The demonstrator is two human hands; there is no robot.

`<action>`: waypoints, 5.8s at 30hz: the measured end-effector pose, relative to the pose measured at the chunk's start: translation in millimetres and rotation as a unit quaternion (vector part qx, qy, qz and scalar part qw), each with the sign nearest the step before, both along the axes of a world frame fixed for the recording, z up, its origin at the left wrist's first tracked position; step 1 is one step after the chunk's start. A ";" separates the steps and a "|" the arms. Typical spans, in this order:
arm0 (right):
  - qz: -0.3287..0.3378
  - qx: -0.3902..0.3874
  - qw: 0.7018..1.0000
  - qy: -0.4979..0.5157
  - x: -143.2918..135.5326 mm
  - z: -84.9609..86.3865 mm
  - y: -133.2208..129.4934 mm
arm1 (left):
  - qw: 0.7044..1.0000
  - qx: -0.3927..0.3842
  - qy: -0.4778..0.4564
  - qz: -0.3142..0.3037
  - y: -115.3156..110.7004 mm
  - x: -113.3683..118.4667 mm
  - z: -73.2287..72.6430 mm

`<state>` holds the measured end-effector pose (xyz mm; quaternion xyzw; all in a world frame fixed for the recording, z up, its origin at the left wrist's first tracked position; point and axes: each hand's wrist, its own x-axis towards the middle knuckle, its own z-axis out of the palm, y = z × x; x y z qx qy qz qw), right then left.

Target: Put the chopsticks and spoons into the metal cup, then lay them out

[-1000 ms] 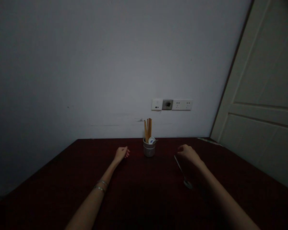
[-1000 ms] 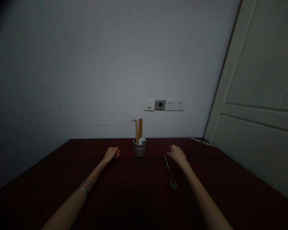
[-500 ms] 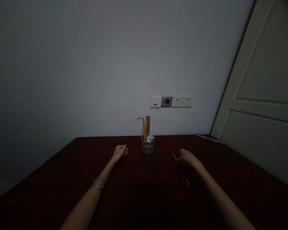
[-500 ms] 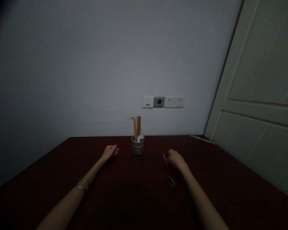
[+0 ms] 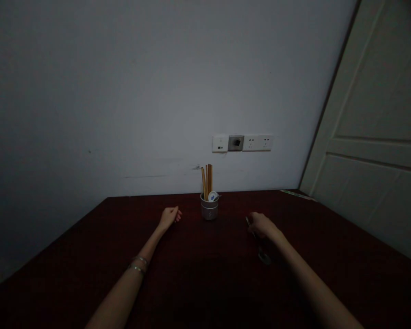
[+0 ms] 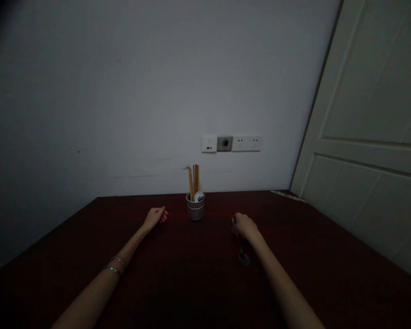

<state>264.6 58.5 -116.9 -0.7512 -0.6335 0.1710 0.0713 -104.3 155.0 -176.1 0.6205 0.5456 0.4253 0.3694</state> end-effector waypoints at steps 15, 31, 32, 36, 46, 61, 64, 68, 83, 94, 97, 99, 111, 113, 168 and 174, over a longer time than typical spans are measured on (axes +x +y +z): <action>-0.016 0.004 1.000 -0.019 -8.0 -3.1 0.7 | 1.000 0.004 -0.005 -0.002 -3.4 1.2 2.3; -0.037 -0.011 0.997 0.071 -8.0 -1.3 1.9 | 1.000 0.001 -0.001 -0.001 -1.5 0.1 0.6; -0.036 -0.013 0.996 0.078 -8.2 -1.3 1.7 | 1.000 0.000 -0.003 -0.002 -1.5 0.2 0.6; -0.037 -0.009 0.997 0.073 -8.9 -0.5 1.4 | 1.000 0.003 -0.006 -0.003 -0.4 -0.2 -0.7; -0.040 -0.007 0.992 0.118 -12.8 9.3 -3.1 | 1.000 -0.012 -0.022 -0.009 0.3 -1.8 -0.4; 0.027 0.127 0.964 0.230 -39.3 87.7 -43.3 | 0.982 0.088 -0.162 0.030 -47.0 29.2 112.1; 0.040 0.155 0.957 0.243 -47.6 100.0 -55.2 | 0.972 0.134 -0.194 -0.005 -70.0 44.8 139.6; 0.060 0.188 0.942 0.270 -60.0 111.2 -70.7 | 0.975 0.128 -0.164 -0.079 -100.9 70.6 157.4; 0.177 0.107 0.872 0.444 -93.1 114.2 -87.7 | 0.964 0.077 -0.147 -0.206 -140.6 117.5 152.5; 0.221 0.091 0.846 0.477 -99.6 104.2 -86.3 | 0.968 0.067 -0.137 -0.199 -144.8 112.6 163.6; 0.220 0.123 0.851 0.461 -98.0 103.5 -85.8 | 0.968 0.065 -0.136 -0.201 -143.9 110.3 164.7; 0.206 0.191 0.858 0.431 -94.1 109.0 -89.6 | 0.969 0.072 -0.146 -0.187 -141.2 108.1 164.9; 0.123 0.147 0.702 0.686 -178.8 75.5 -129.2 | 0.957 0.148 -0.248 -0.030 -121.0 91.1 165.4; 0.085 0.117 0.676 0.722 -192.9 53.6 -121.7 | 0.954 0.150 -0.257 -0.022 -120.9 91.4 165.4; 0.050 0.402 0.731 0.550 -104.4 73.0 -54.1 | 0.932 0.121 0.097 -0.328 -124.5 114.8 115.7; 0.091 0.378 0.763 0.516 -104.5 75.1 -50.4 | 0.922 0.137 0.131 -0.338 -113.1 103.6 112.8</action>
